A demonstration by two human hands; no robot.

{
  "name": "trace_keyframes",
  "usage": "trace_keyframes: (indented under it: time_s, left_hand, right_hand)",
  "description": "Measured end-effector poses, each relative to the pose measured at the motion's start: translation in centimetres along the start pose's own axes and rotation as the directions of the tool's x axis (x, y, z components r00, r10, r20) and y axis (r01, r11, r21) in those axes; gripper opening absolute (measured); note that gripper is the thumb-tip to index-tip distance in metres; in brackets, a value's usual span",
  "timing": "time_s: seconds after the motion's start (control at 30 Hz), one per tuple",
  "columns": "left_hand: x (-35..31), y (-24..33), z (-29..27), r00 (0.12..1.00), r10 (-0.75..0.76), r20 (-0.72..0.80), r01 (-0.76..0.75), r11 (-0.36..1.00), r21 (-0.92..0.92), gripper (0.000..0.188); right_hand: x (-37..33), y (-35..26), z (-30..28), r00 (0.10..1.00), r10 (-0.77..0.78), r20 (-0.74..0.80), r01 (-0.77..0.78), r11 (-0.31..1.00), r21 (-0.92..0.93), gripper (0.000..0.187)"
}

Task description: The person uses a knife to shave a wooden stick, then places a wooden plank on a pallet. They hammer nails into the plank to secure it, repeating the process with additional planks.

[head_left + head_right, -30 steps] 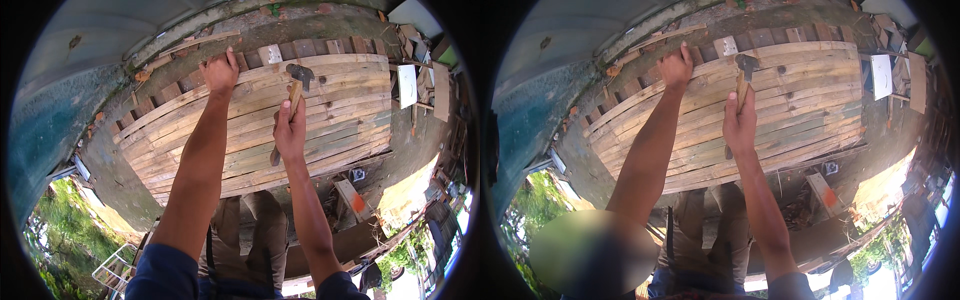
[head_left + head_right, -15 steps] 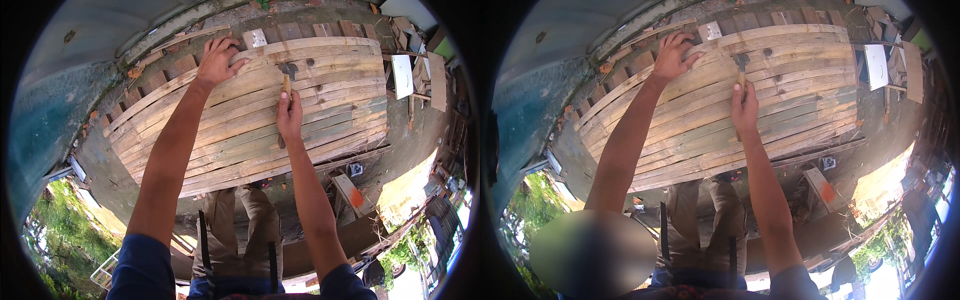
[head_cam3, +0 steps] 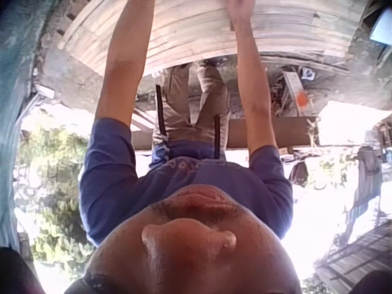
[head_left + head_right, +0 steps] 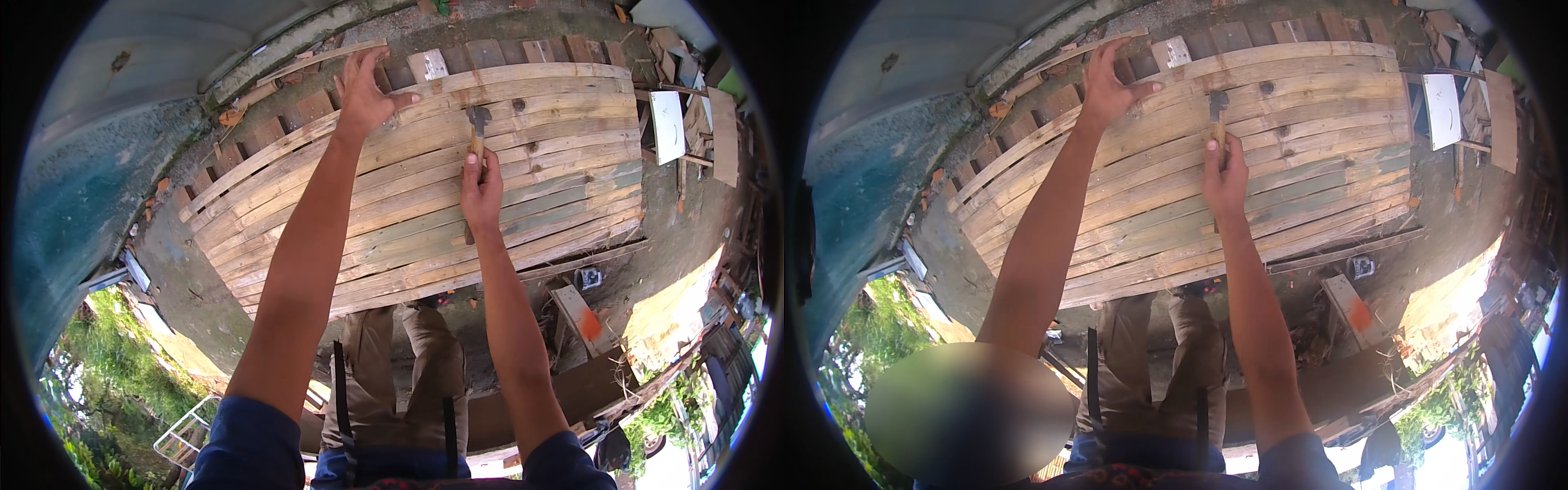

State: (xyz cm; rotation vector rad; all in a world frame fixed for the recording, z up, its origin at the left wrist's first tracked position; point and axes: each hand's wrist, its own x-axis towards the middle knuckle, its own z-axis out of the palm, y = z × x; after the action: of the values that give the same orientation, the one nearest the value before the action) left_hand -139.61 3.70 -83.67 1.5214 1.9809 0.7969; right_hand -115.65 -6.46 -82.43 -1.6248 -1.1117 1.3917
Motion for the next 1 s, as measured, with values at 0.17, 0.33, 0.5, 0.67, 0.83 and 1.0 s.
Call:
trace_keyframes:
  time_s: [0.17,0.33,0.5,0.67,0.83,1.0]
  left_hand:
    - [0.6,0.3,1.9,0.933,-0.182,-0.310,0.206,0.977,0.049,0.059]
    - [1.7,0.7,3.3,0.920,-0.330,-0.211,0.389,0.829,0.401,0.050]
    - [1.6,1.3,2.8,0.919,-0.349,-0.181,0.393,0.829,0.397,0.049]
    - [1.6,1.3,2.8,0.924,-0.325,-0.202,0.380,0.840,0.387,0.048]
    - [1.5,1.4,2.8,0.919,-0.350,-0.182,0.395,0.826,0.403,0.048]
    - [1.5,1.4,2.6,0.913,-0.380,-0.148,0.404,0.800,0.443,0.047]
  right_hand:
    - [-0.5,-3.4,1.9,0.986,0.135,-0.099,-0.130,0.990,0.056,0.039]
    - [-1.0,-9.4,3.3,0.981,0.181,-0.075,-0.144,0.925,0.352,0.046]
    - [0.5,-10.6,3.4,0.997,0.081,-0.006,-0.080,0.994,0.069,0.045]
    - [1.1,-7.5,2.9,0.993,-0.089,0.074,0.096,0.990,-0.103,0.036]
    - [-0.1,-8.1,2.0,0.997,0.025,0.076,-0.005,0.967,-0.254,0.037]
    - [-0.6,-10.1,2.0,0.983,-0.183,0.020,0.184,0.981,-0.056,0.037]
